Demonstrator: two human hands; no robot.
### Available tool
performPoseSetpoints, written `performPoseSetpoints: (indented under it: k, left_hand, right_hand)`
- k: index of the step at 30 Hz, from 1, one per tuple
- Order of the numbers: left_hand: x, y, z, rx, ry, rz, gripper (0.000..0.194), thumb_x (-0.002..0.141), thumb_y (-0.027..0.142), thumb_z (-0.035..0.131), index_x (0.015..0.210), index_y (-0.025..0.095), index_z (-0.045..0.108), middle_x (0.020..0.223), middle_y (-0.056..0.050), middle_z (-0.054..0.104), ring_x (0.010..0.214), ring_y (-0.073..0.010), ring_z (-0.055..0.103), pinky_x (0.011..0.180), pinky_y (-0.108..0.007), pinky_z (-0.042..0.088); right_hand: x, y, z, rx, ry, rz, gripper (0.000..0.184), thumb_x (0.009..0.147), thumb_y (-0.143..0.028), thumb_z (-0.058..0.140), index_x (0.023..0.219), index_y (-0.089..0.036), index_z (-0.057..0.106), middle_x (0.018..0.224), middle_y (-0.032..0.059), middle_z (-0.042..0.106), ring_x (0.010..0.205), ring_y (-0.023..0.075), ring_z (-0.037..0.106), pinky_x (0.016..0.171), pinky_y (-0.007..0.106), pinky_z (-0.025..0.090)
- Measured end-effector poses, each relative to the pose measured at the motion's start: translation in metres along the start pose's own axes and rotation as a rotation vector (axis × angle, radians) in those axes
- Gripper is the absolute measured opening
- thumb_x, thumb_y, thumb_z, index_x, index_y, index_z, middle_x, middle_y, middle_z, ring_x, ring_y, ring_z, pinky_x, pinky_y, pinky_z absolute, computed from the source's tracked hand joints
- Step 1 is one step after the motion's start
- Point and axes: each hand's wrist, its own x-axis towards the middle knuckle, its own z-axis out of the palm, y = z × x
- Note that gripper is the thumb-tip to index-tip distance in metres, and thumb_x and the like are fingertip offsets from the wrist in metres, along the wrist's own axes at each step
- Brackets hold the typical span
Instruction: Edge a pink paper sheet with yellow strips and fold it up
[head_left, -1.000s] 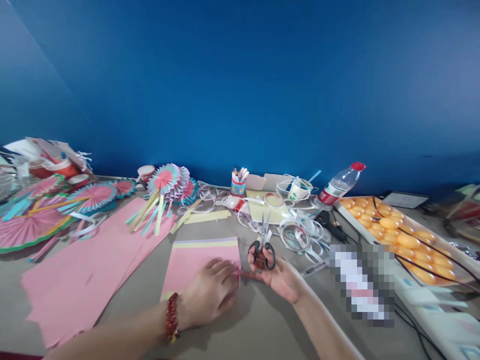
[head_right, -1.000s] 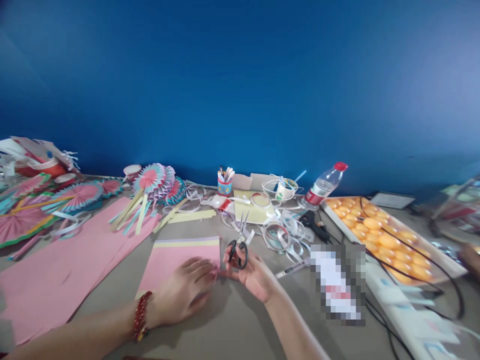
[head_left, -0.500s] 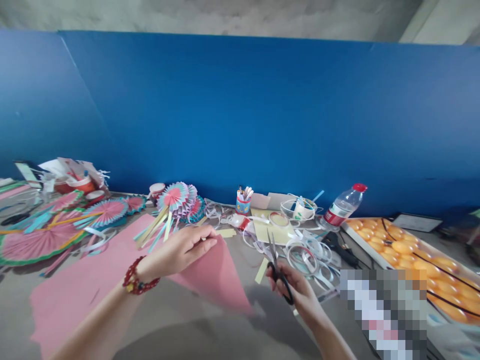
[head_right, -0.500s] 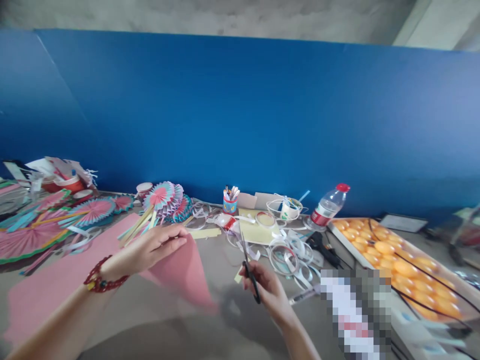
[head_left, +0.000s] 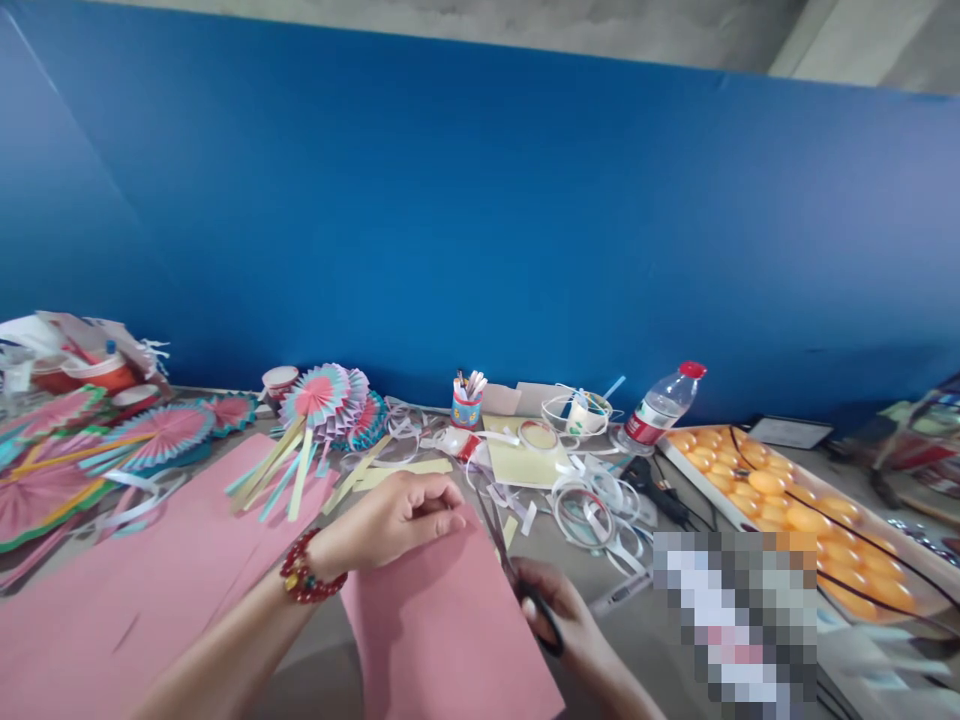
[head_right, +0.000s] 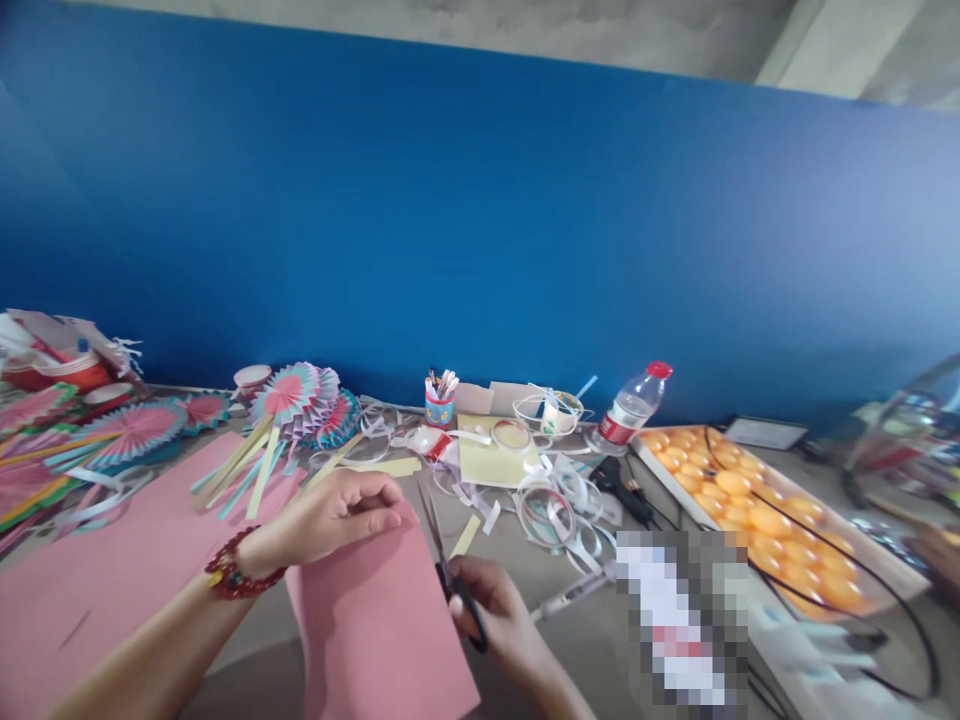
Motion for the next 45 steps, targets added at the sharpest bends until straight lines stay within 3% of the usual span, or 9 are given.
performPoseSetpoints:
  k: [4, 9, 15, 23, 35, 45]
  left_hand:
    - [0.003, -0.004, 0.003, -0.089, -0.04, -0.016, 0.03, 0.094, 0.044, 0.059, 0.096, 0.015, 0.066, 0.063, 0.003, 0.052, 0.057, -0.0082, 0.039, 0.052, -0.018, 0.028]
    - [0.004, -0.007, 0.004, -0.13, -0.048, -0.022, 0.031, 0.094, 0.045, 0.06, 0.102, 0.016, 0.068, 0.064, 0.003, 0.052, 0.057, -0.0078, 0.039, 0.052, -0.018, 0.027]
    - [0.004, -0.007, 0.005, -0.168, -0.071, -0.017, 0.032, 0.094, 0.046, 0.06, 0.101, 0.015, 0.068, 0.066, 0.003, 0.053, 0.058, -0.0083, 0.041, 0.053, -0.018, 0.029]
    - [0.004, -0.007, 0.009, -0.069, -0.014, -0.009, 0.026, 0.095, 0.041, 0.059, 0.099, 0.016, 0.066, 0.061, 0.005, 0.046, 0.056, -0.0081, 0.033, 0.051, -0.019, 0.025]
    - [0.003, 0.004, 0.008, 0.035, 0.025, 0.028, 0.018, 0.093, 0.029, 0.057, 0.096, 0.018, 0.071, 0.076, 0.0, 0.066, 0.065, -0.0105, 0.05, 0.059, -0.02, 0.035]
    - [0.002, 0.004, 0.004, 0.019, -0.007, -0.013, 0.023, 0.093, 0.033, 0.057, 0.097, 0.017, 0.073, 0.075, -0.001, 0.065, 0.063, -0.0108, 0.047, 0.058, -0.02, 0.034]
  right_hand:
    - [-0.005, 0.001, -0.001, 0.038, 0.0, 0.043, 0.064, 0.07, -0.08, 0.063, 0.069, -0.016, 0.056, 0.061, -0.0031, 0.041, 0.057, 0.0094, 0.032, 0.052, 0.021, 0.026]
    - [-0.012, 0.007, 0.001, 0.065, 0.155, 0.127, 0.061, 0.064, -0.077, 0.072, 0.073, -0.017, 0.065, 0.062, -0.0013, 0.046, 0.058, 0.0109, 0.035, 0.053, 0.022, 0.031]
    - [-0.013, 0.009, 0.006, 0.152, 0.246, 0.116, 0.056, 0.065, -0.072, 0.074, 0.067, -0.017, 0.063, 0.059, -0.0005, 0.049, 0.057, 0.0116, 0.041, 0.055, 0.022, 0.037]
    - [-0.013, 0.005, 0.009, 0.106, 0.172, 0.206, 0.056, 0.064, -0.069, 0.077, 0.073, -0.014, 0.066, 0.063, -0.0014, 0.049, 0.057, 0.0084, 0.036, 0.053, 0.018, 0.031]
    - [-0.006, 0.0, 0.006, 0.021, 0.081, 0.176, 0.055, 0.069, -0.068, 0.074, 0.072, -0.013, 0.066, 0.069, 0.0026, 0.056, 0.065, 0.0131, 0.047, 0.059, 0.022, 0.036]
    - [-0.005, -0.004, 0.006, -0.029, 0.096, 0.186, 0.06, 0.066, -0.074, 0.071, 0.067, -0.015, 0.06, 0.063, 0.0004, 0.051, 0.06, 0.0116, 0.043, 0.052, 0.02, 0.034]
